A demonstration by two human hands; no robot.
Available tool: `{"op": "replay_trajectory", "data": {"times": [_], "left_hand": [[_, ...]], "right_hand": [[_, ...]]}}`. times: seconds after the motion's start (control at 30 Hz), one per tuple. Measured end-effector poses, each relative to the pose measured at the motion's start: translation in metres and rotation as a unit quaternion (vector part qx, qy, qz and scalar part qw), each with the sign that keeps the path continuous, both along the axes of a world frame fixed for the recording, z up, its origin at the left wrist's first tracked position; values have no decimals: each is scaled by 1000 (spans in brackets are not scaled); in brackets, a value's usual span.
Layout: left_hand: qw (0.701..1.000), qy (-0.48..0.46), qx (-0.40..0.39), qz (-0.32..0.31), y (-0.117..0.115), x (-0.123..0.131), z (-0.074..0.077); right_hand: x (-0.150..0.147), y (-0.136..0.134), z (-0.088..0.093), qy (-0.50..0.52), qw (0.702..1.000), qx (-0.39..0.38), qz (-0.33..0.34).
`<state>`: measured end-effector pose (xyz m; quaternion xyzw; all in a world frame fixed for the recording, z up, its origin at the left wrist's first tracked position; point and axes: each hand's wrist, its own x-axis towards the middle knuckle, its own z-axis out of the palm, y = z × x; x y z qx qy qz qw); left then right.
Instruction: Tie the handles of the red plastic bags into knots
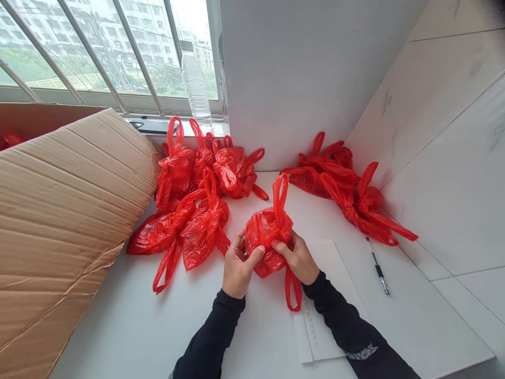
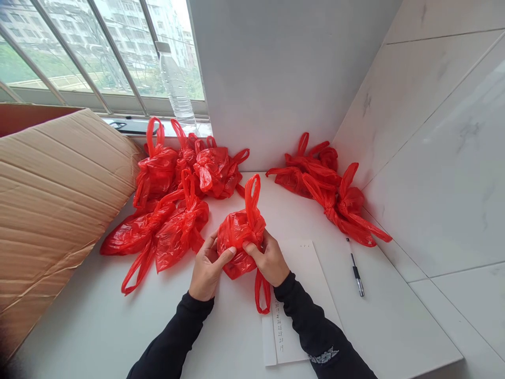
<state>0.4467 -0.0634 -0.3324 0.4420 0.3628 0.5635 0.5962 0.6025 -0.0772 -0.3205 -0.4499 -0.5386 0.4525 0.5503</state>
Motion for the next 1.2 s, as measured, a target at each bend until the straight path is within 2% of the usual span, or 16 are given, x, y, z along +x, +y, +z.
{"op": "replay_trajectory", "data": {"times": [0.47, 0.7, 0.93, 1.2], "left_hand": [[998, -40, -54, 11, 1, 1, 0], [990, -117, -81, 4, 0, 2, 8], [998, -35, -55, 20, -4, 4, 10], [997, -46, -54, 22, -4, 4, 9]], "right_hand": [[1, -1, -2, -9, 1000, 11, -23], [3, 1, -5, -4, 1000, 17, -17], [-1, -2, 2, 2, 999, 33, 24], [0, -1, -2, -56, 996, 36, -54]]}}
